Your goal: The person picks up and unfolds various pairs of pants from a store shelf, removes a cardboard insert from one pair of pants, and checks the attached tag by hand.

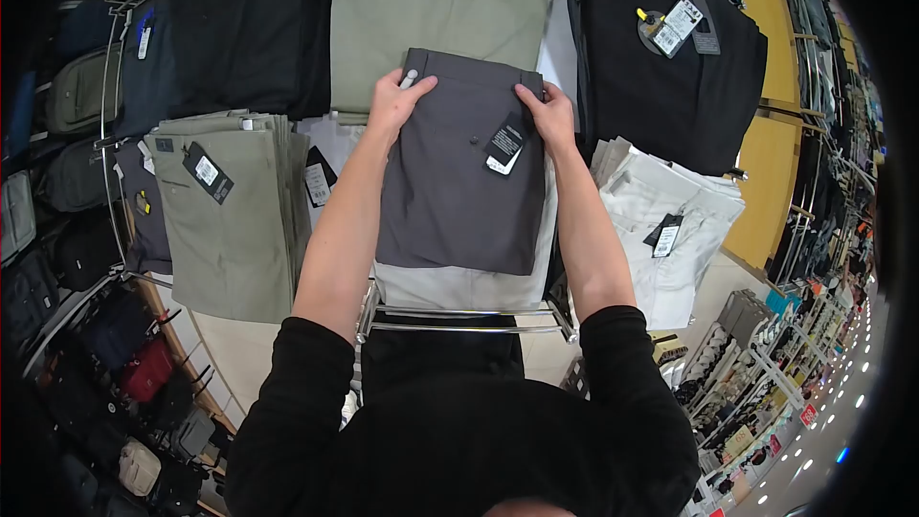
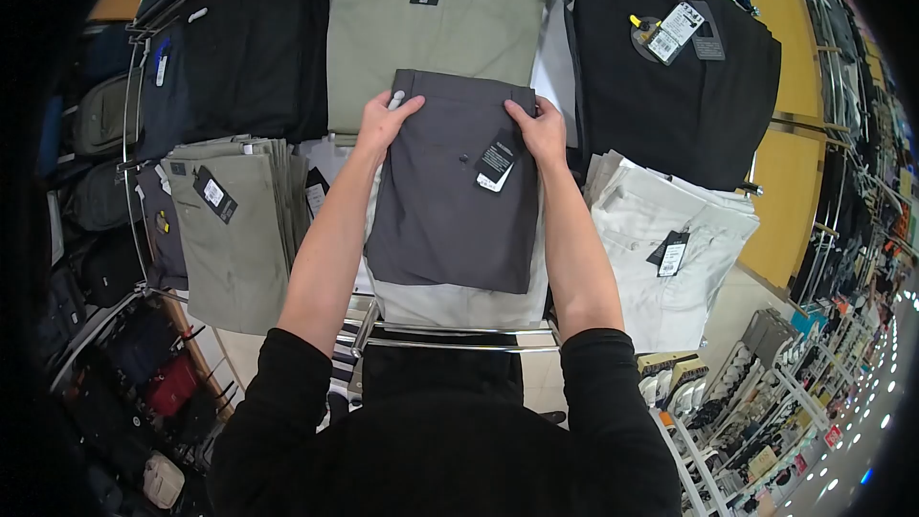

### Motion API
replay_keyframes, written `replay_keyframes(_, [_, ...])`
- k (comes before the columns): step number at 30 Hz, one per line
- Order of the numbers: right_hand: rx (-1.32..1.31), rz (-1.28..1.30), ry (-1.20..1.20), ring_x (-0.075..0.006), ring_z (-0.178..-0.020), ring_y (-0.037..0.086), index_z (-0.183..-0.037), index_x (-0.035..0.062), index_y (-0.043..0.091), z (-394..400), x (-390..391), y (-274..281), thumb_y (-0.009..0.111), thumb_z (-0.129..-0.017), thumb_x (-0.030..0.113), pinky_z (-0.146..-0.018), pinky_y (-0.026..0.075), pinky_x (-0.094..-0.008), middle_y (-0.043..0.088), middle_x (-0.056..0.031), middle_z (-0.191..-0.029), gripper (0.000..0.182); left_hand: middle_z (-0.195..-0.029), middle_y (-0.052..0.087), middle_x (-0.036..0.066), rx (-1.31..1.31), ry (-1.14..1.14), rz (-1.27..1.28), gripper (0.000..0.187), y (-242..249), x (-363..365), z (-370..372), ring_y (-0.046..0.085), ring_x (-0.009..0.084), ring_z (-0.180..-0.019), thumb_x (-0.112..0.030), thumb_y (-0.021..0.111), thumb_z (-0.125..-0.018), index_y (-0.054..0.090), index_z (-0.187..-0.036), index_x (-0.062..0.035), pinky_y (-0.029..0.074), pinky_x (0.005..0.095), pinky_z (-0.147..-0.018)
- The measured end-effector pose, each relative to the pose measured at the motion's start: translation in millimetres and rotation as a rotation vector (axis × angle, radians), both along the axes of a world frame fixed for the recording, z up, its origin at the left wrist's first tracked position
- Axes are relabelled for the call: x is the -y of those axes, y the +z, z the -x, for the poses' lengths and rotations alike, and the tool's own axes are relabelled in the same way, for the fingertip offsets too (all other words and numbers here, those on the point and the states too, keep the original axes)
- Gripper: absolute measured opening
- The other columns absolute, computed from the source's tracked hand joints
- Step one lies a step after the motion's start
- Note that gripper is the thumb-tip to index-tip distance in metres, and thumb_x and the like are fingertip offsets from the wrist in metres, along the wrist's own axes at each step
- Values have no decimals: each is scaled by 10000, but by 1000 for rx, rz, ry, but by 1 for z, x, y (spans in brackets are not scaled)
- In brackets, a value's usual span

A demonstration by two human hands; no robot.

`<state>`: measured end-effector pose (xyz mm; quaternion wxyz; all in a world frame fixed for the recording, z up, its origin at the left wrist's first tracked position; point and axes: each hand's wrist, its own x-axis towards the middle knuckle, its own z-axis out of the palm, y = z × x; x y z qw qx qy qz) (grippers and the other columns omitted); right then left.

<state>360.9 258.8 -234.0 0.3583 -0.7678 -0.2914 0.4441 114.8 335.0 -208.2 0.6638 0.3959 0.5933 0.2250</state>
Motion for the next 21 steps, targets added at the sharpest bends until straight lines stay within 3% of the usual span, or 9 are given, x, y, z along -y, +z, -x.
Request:
replay_keyframes(2, [-98,-63,55,-172,-836,624,-1125,-67,541,-2,0,1,747,-726,236,-747,484,-274,641,-126,-943,542,-957,594,67,47,22,-133,397,-4,3,-1,549,129,-861,-192,719,-765,553,-1043,39,450,265,-770])
replay_keyframes(5, [-293,-134,2,-175,-831,623,-1081,-68,560,5,-5,14,765,-706,186,-753,496,-278,642,-120,-928,497,-930,597,57,166,158,-250,356,-15,18,-3,547,125,-819,-167,699,-786,543,-1039,29,447,255,-748])
replay_keyframes(9, [-334,-106,-53,-172,-823,623,-1055,-74,566,8,-14,10,767,-705,153,-753,507,-281,644,-117,-913,463,-924,598,55,235,233,-165,356,-16,17,-2,549,122,-812,-170,705,-784,549,-1044,17,451,258,-742])
replay_keyframes(11, [-495,14,-29,-166,-806,624,-1045,-87,562,6,-18,18,761,-714,150,-746,510,-288,643,-120,-904,453,-914,600,50,114,239,-126,346,-17,10,-1,549,118,-811,-164,712,-780,561,-1037,12,452,259,-744])
replay_keyframes(12, [-495,14,-27,-166,-806,624,-1045,-87,562,7,-19,27,761,-714,150,-746,510,-288,643,-120,-904,453,-914,600,50,113,241,-127,346,-15,8,0,549,118,-811,-164,712,-780,561,-1037,12,452,259,-744])
replay_keyframes(14, [-233,-12,103,-165,-768,629,-1009,-97,564,8,-16,49,752,-730,154,-714,519,-287,645,-124,-886,419,-895,605,47,164,157,-149,340,-8,5,-1,554,118,-804,-158,717,-775,573,-1028,17,456,262,-742])
replay_keyframes(17, [-367,-164,69,-167,-740,631,-971,-88,572,-1,-13,57,761,-724,179,-676,519,-279,650,-122,-877,410,-882,612,44,298,218,-207,323,16,12,-7,562,113,-803,-155,714,-778,583,-1016,20,463,263,-738])
replay_keyframes(19, [-349,-203,74,-175,-723,633,-958,-73,576,0,-19,55,761,-727,203,-644,515,-271,654,-115,-867,406,-908,619,62,221,240,-255,365,10,7,-10,574,129,-824,-164,723,-768,576,-1038,32,468,270,-752])
replay_keyframes(21, [-65,-237,17,-194,-725,633,-965,-64,580,8,-28,47,753,-738,229,-662,509,-283,653,-102,-828,410,-934,627,80,144,256,-295,406,-7,1,-14,586,145,-844,-172,733,-758,570,-1061,43,473,277,-765])
